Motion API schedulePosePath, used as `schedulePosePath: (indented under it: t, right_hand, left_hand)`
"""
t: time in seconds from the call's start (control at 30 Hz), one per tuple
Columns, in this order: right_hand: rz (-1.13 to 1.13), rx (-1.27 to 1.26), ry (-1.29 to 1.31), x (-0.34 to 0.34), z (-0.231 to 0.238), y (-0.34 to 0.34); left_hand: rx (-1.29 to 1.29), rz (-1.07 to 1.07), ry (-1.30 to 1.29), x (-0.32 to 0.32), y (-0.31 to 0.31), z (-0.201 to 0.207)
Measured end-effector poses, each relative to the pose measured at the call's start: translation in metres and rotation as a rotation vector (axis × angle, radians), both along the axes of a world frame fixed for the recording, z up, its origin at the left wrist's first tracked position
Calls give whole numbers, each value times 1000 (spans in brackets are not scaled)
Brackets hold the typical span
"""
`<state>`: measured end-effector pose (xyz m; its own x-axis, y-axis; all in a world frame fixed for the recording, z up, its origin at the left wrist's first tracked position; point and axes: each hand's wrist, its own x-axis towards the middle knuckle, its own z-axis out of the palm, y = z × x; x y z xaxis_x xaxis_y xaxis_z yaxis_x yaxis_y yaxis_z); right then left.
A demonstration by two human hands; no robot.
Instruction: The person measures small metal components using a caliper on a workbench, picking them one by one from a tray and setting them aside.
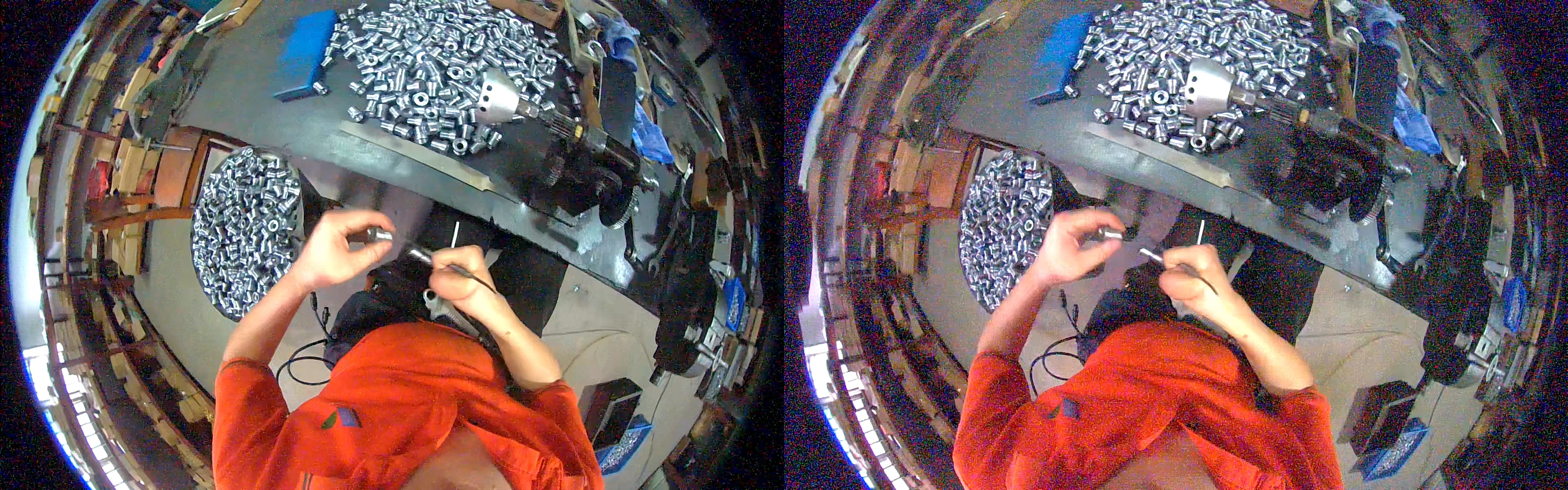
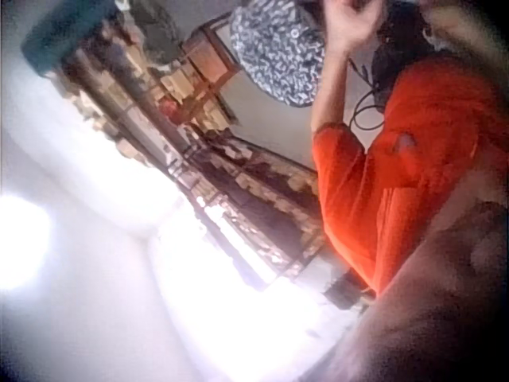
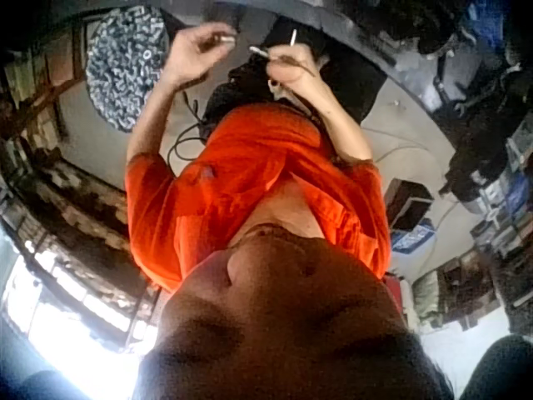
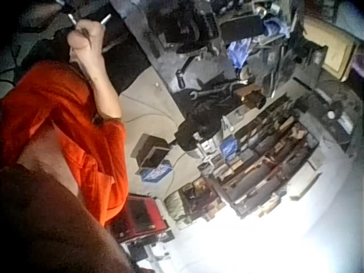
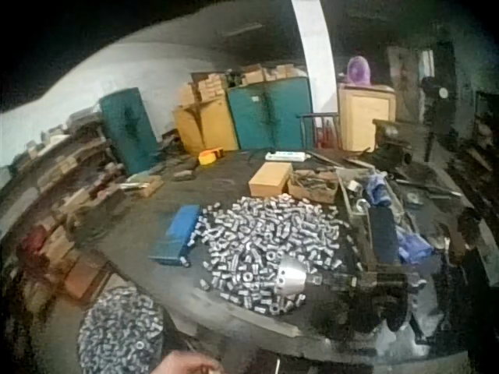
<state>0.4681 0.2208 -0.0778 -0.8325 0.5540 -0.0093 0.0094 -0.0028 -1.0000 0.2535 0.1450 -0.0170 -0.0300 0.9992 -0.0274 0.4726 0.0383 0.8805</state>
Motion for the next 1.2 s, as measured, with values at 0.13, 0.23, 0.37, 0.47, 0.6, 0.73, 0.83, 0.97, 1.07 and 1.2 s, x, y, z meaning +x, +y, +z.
schedulePosePath:
  t: [0.13, 0.23, 0.37, 0.47, 0.6, 0.73, 0.83, 0.97, 1.07, 1.2]
  right_hand:
    - [-70, 214, 176, 15, 28, 2]
    - [-33, 340, 364, 15, 47, -2]
    - [-23, 338, 341, 10, 51, -9]
    - [5, 286, 296, 5, 46, -8]
    - [73, 228, 213, -7, 39, -6]
    - [2, 369, 220, -6, 37, -4]
    - [-118, 497, 350, 5, 53, 0]
    - [-108, 414, 259, 24, 52, -1]
    - [-64, 331, 238, 18, 44, -9]
    - [-139, 422, 211, 19, 37, -15]
  left_hand:
    - [64, 163, 410, -17, 2, -7]
    - [157, 134, 619, -20, -1, -20]
    - [240, 80, 630, -18, 0, -20]
    - [269, 31, 633, -18, -1, -19]
    - [296, -64, 629, -7, 4, -15]
    - [293, -48, 615, -8, 13, -21]
    - [205, 63, 732, -28, 31, -26]
    - [187, 172, 731, -38, 100, -12]
    - [292, 299, 501, -52, 155, 2]
    - [252, 284, 239, -81, 147, 31]
